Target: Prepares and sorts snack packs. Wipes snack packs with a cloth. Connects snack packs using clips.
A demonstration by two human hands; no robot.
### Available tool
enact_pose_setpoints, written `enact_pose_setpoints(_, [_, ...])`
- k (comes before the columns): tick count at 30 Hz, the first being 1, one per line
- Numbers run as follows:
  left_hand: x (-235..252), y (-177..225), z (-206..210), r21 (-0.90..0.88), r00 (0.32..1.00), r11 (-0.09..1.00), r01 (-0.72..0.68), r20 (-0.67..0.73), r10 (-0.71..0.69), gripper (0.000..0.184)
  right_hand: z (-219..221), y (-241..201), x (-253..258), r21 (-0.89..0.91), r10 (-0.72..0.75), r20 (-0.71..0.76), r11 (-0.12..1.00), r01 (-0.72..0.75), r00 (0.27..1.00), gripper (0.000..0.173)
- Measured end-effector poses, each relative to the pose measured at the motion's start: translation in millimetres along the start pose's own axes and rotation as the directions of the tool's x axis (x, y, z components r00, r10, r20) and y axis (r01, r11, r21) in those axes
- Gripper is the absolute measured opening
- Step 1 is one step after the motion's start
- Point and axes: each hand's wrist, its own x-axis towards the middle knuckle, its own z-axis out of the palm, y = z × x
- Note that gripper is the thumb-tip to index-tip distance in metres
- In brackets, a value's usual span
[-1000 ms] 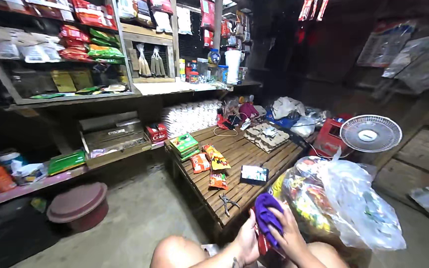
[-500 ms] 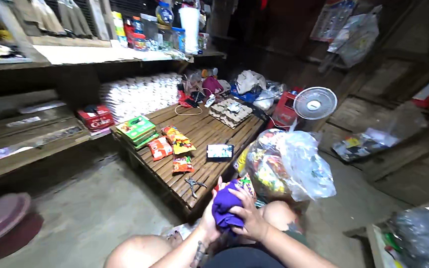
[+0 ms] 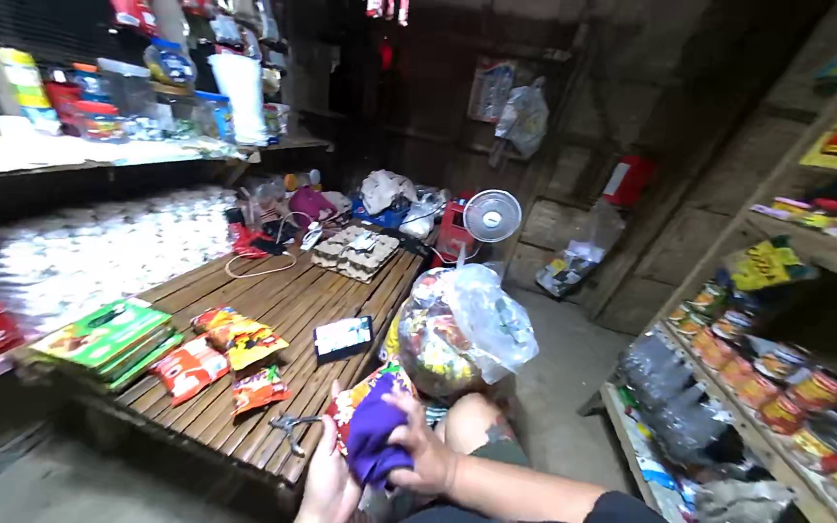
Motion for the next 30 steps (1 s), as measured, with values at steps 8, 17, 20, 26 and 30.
enact_pose_setpoints(8, [-10, 1, 21, 0.015, 0.993, 0.992, 0.122, -0.008, -0.121, 0.066, -22, -2, 45, -0.132, 0.131, 0.041, 0.983, -0.125, 0.991, 0.035])
enact_pose_setpoints(17, [-3, 0, 10, 0.023, 0.999, 0.999, 0.036, -0.019, -0.036, 0.057, -13, -3, 10, -0.098, 0.027, -0.025, 0.995, -0.03, 0.999, 0.034])
enact_pose_setpoints(20, [-7, -5, -3, 0.141, 0.992, 0.982, 0.127, 0.001, -0.128, 0.064, -10, -29, 20, -0.08, -0.04, 0.252, 0.995, 0.062, 0.967, 0.029])
enact_pose_setpoints(26, [-8, -13, 10, 0.048, 0.987, 0.986, 0.16, 0.001, -0.16, 0.065, -20, 5, 33, -0.09, 0.162, 0.06, 0.983, -0.157, 0.985, 0.038])
enact_pose_setpoints(30, [-1, -9, 5, -0.052, 0.991, 0.995, 0.079, 0.109, -0.073, 0.052, -31, 21, 24, -0.036, 0.414, -0.093, 0.908, -0.418, 0.906, 0.044])
